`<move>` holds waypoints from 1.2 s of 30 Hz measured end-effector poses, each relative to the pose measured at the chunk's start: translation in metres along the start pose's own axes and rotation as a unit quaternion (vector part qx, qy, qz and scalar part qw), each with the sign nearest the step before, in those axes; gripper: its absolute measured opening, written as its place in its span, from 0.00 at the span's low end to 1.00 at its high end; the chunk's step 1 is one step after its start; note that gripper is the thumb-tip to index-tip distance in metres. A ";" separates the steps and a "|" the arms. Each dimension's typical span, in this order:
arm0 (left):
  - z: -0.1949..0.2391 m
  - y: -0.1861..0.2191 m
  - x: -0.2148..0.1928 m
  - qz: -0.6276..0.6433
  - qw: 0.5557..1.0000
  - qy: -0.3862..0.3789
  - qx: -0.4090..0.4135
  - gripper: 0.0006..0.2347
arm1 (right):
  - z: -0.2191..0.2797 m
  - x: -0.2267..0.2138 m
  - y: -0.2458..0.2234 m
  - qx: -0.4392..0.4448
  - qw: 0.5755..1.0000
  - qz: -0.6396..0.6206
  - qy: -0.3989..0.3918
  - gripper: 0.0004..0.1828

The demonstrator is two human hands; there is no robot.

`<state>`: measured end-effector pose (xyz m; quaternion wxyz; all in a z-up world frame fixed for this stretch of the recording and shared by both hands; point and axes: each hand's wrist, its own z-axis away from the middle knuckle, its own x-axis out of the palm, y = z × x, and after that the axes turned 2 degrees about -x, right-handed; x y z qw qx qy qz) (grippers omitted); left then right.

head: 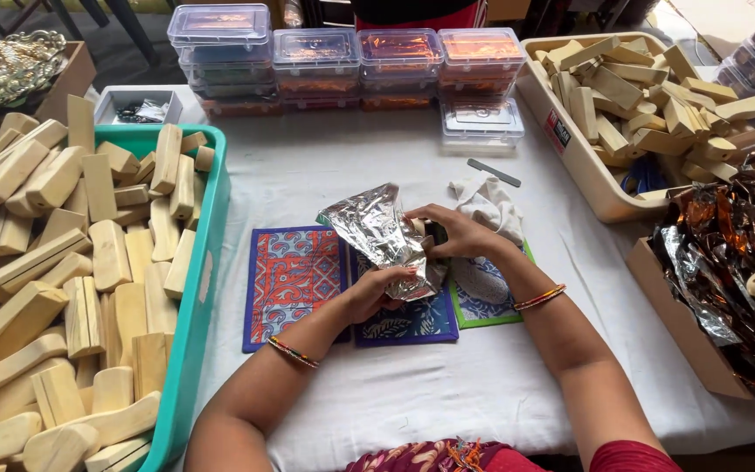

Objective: The person places a piece of copper foil into a small plastic container and closes it. They then pick up a wooden block, wipe it with a white cloth, and use a metal file to smooth its edges. Finally, they wrap the wooden block in a sheet of aluminum foil.

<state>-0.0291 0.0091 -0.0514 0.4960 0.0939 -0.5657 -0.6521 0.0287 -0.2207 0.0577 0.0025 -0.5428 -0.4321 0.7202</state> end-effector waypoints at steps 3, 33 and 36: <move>0.028 0.012 0.013 0.036 0.994 -0.078 -0.070 0.16 | -0.006 0.014 0.032 -0.014 1.000 -0.006 0.018 0.46; 0.012 0.015 0.008 0.239 0.969 -0.036 0.050 0.07 | 0.009 0.026 -0.012 -0.278 0.825 -0.194 0.453 0.21; 0.022 0.023 0.021 0.198 0.977 0.074 0.024 0.05 | -0.001 0.037 -0.004 -0.304 0.836 -0.094 0.447 0.21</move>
